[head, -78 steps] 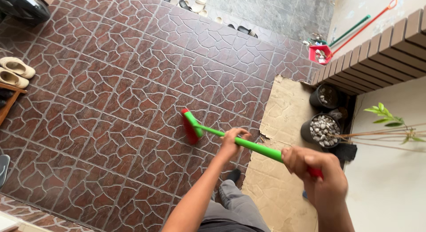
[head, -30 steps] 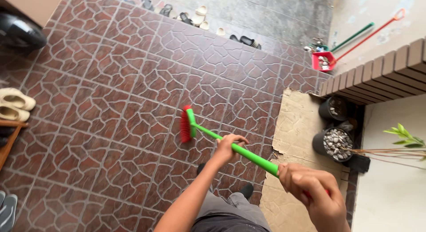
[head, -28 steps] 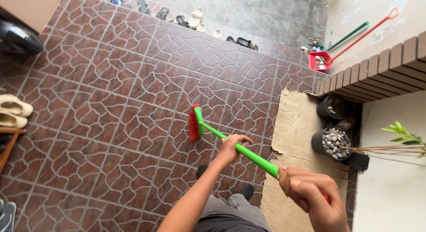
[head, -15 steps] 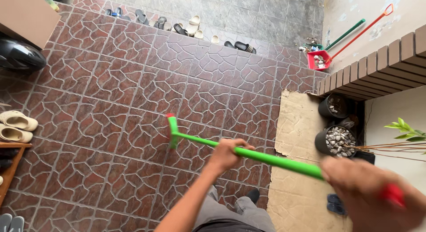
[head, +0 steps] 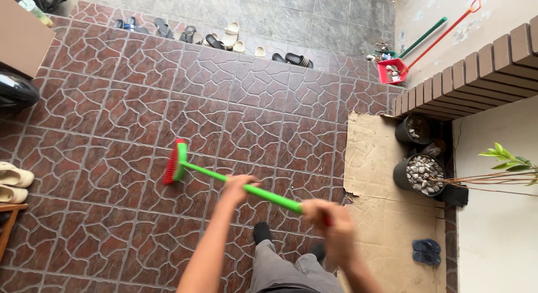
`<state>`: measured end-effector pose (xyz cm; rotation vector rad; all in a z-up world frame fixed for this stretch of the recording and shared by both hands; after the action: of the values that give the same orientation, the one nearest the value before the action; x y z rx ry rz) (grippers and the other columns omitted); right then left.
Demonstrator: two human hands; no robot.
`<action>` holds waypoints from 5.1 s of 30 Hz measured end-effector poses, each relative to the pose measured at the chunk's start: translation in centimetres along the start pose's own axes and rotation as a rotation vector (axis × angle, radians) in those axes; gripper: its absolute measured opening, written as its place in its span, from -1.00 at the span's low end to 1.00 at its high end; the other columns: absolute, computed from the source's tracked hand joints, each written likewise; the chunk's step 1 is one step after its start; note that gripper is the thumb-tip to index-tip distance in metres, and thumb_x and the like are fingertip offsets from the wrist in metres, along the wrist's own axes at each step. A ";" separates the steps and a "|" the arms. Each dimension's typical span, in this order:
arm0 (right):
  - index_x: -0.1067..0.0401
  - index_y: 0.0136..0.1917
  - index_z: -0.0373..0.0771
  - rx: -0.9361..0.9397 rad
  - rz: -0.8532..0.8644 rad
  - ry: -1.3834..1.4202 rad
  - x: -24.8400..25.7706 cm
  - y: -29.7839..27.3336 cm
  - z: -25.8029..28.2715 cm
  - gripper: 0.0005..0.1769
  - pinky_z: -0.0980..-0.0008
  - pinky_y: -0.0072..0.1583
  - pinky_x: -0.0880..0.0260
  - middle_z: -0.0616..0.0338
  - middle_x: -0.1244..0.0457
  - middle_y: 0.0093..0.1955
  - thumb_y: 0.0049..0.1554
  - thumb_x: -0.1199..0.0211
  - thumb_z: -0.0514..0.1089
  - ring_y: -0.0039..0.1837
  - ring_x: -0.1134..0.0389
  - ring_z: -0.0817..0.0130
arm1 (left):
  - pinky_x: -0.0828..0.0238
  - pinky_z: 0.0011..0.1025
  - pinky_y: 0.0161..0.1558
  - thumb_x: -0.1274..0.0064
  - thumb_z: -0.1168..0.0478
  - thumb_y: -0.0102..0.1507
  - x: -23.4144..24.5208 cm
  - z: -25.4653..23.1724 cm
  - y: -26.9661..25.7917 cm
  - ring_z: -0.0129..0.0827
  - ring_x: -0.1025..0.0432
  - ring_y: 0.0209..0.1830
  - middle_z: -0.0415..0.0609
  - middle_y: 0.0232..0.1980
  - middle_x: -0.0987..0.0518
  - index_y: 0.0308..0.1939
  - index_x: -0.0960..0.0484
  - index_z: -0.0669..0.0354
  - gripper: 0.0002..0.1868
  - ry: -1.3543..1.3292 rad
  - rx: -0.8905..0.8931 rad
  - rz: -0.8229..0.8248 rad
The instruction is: The person sweeps debris from a tiled entryway into a small pile and then into a red dustpan using a broom.
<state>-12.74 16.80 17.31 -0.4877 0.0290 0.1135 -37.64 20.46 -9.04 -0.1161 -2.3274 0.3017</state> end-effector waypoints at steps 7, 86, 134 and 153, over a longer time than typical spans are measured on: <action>-0.13 -0.40 -0.40 0.394 0.158 -0.011 5.6 -6.2 13.0 -0.56 -0.05 0.28 -0.26 0.10 -0.04 -0.40 0.32 0.12 -0.24 -0.19 -0.16 0.13 | 0.04 0.24 0.30 -0.06 -0.05 0.29 -5.4 -18.1 2.2 -0.18 -0.53 -0.03 -0.09 -0.21 -0.68 -0.19 -0.77 -0.13 -0.76 -0.267 -0.223 0.083; -0.28 -0.46 -0.46 -0.088 0.101 -0.002 34.2 3.3 14.2 -0.40 0.04 0.14 -0.22 -0.18 -0.16 -0.42 0.20 0.36 -0.07 -0.23 -0.16 0.04 | -0.52 -0.26 -0.15 -0.22 0.35 0.04 -24.4 -34.0 -4.7 -0.18 -0.59 -0.27 -0.07 -0.28 -0.69 -0.27 -0.74 -0.05 -0.78 -0.455 0.064 -0.625; -0.01 -0.48 -0.26 0.447 0.362 0.089 15.6 0.7 20.4 -0.50 0.01 0.15 -0.16 0.05 0.01 -0.46 0.26 0.14 -0.06 -0.27 -0.02 0.16 | -0.33 -0.25 0.09 -0.06 0.17 0.32 -9.4 -28.3 4.1 -0.16 -0.53 -0.03 -0.08 -0.13 -0.68 -0.19 -0.75 0.02 -0.84 -0.545 -0.298 -0.228; -0.15 -0.41 -0.22 0.568 0.474 0.324 22.8 -7.1 25.6 -0.36 0.10 -0.01 -0.07 0.18 0.01 -0.44 0.42 0.20 0.15 -0.26 0.01 0.23 | -0.31 -0.13 -0.07 -0.12 0.04 0.33 -2.0 -38.3 -2.3 -0.01 -0.51 -0.29 0.05 -0.40 -0.64 -0.19 -0.73 -0.04 -0.83 -0.304 -0.305 0.002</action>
<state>10.79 24.89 42.01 0.0818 0.4839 0.4753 -8.83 24.81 15.94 -0.2366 -2.6625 -0.0418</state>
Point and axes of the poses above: each hand's wrist, its own y-axis towards the middle knuckle, its own x-axis out of the back of the hand, z = x × y, the point moved 9 cm from there along y, towards the middle knuckle
